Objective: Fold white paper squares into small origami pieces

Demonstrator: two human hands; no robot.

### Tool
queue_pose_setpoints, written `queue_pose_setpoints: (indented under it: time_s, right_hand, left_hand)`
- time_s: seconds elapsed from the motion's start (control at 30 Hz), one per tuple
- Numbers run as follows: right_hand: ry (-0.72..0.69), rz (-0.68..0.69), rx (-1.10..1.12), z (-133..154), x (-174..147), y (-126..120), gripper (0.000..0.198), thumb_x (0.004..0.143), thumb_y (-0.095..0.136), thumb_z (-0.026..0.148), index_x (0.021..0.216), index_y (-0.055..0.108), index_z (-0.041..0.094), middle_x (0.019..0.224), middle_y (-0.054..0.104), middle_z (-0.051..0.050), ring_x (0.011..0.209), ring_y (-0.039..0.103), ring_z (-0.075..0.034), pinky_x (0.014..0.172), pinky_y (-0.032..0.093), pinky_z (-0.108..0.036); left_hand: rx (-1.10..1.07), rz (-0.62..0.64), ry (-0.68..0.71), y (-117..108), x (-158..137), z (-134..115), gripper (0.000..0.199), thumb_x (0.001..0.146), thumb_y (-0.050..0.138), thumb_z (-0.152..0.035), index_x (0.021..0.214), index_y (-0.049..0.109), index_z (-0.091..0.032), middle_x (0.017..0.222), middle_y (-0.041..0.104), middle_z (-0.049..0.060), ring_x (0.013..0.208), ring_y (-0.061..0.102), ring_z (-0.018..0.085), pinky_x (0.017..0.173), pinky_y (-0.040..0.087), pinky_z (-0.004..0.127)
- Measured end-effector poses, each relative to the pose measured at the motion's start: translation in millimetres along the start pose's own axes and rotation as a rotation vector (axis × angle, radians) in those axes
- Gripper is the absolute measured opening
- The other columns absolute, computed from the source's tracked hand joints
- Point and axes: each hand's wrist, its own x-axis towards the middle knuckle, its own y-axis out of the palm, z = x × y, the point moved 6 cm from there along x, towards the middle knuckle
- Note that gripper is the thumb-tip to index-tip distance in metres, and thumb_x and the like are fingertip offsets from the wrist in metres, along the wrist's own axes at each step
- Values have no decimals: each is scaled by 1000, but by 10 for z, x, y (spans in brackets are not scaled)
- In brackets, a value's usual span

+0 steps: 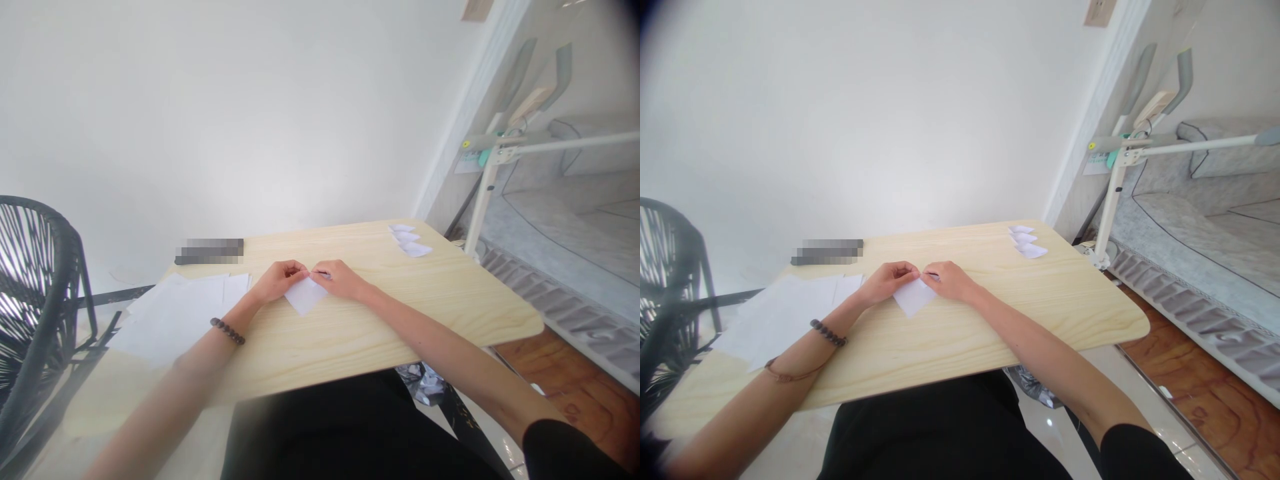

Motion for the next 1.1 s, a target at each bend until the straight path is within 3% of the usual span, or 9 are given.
queue_pose_setpoints:
  time_s: [0.2, 0.57, 0.73, 1.1]
  right_hand:
    - [-14, 83, 109, 1, -7, 30, 24, 76, 38, 22, 54, 42, 14, 53, 39, 3, 50, 33, -6, 49, 24, -19]
    - [69, 288, 218, -124, -112, -102, 21, 72, 38, 21, 56, 48, 13, 53, 44, 3, 49, 34, -6, 48, 26, -19]
    - [87, 215, 199, -73, -87, -70, 27, 77, 38, 30, 61, 51, 13, 54, 44, 3, 49, 33, -6, 47, 24, -20]
    - [24, 121, 158, -14, -48, -26, 19, 76, 42, 24, 72, 57, 14, 65, 54, 0, 56, 42, -8, 52, 30, -19]
  left_hand:
    - [-18, 65, -26, 26, 0, 10, 29, 71, 54, -38, 80, 57, -11, 71, 59, 4, 61, 52, 12, 51, 38, 21]
    - [-71, 38, -146, -39, 14, 54, 30, 68, 57, -40, 77, 57, -12, 67, 59, 3, 55, 51, 12, 47, 35, 21]
    - [-25, 37, -126, -6, -1, 31, 32, 69, 55, -42, 78, 58, -12, 69, 60, 3, 58, 52, 12, 47, 35, 20]
    - [17, 71, -99, 42, -27, 27, 32, 70, 53, -41, 80, 61, -12, 68, 62, 4, 58, 55, 13, 48, 38, 21]
